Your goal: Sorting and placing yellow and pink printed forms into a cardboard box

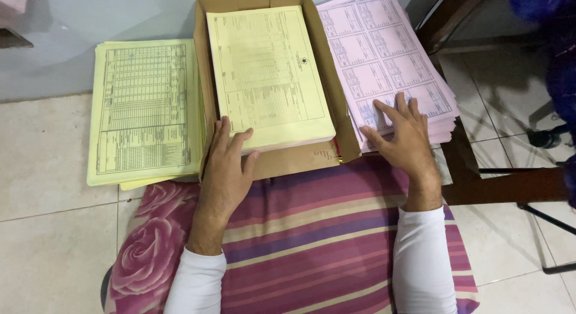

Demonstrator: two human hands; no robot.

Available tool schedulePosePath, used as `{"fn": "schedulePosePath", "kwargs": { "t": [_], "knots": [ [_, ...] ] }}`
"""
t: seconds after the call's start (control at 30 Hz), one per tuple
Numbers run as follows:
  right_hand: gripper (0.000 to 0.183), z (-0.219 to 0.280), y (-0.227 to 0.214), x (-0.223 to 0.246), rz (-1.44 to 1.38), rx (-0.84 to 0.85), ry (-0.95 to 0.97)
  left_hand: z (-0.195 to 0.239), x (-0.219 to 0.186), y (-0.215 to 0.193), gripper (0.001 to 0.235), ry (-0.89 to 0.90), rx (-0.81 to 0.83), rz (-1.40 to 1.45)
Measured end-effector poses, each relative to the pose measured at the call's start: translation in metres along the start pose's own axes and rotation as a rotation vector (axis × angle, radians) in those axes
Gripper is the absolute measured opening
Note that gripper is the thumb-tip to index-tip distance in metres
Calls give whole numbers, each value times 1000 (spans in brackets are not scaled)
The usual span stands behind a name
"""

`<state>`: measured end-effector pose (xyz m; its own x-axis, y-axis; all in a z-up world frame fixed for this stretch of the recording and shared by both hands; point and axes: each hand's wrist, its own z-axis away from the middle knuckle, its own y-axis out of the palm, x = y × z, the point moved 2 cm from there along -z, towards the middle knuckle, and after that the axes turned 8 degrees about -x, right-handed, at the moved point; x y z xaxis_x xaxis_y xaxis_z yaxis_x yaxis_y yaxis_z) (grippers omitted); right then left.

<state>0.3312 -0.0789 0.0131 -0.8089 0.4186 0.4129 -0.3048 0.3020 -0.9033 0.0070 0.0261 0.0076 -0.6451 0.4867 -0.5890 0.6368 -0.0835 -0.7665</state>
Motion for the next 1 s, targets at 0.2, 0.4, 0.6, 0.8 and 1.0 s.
{"fn": "schedulePosePath", "kwargs": {
  "t": [0.2, 0.4, 0.6, 0.8, 1.0],
  "knots": [
    [64, -2, 2, 1, 15, 6, 12, -1, -6, -6, 41, -32, 33, 28],
    [60, 0, -3, 8, 2, 9, 28, -1, -7, -6, 42, -32, 37, 20],
    [70, 3, -1, 9, 31, 23, 23, -1, -4, -4, 42, -11, 22, 21],
    [63, 0, 1, 4, 40, 25, 4, 0, -1, 0, 42, -1, 12, 11],
    [43, -1, 20, -22, -92, -344, 62, 0, -4, -4, 41, -16, 20, 1]
  ]
}}
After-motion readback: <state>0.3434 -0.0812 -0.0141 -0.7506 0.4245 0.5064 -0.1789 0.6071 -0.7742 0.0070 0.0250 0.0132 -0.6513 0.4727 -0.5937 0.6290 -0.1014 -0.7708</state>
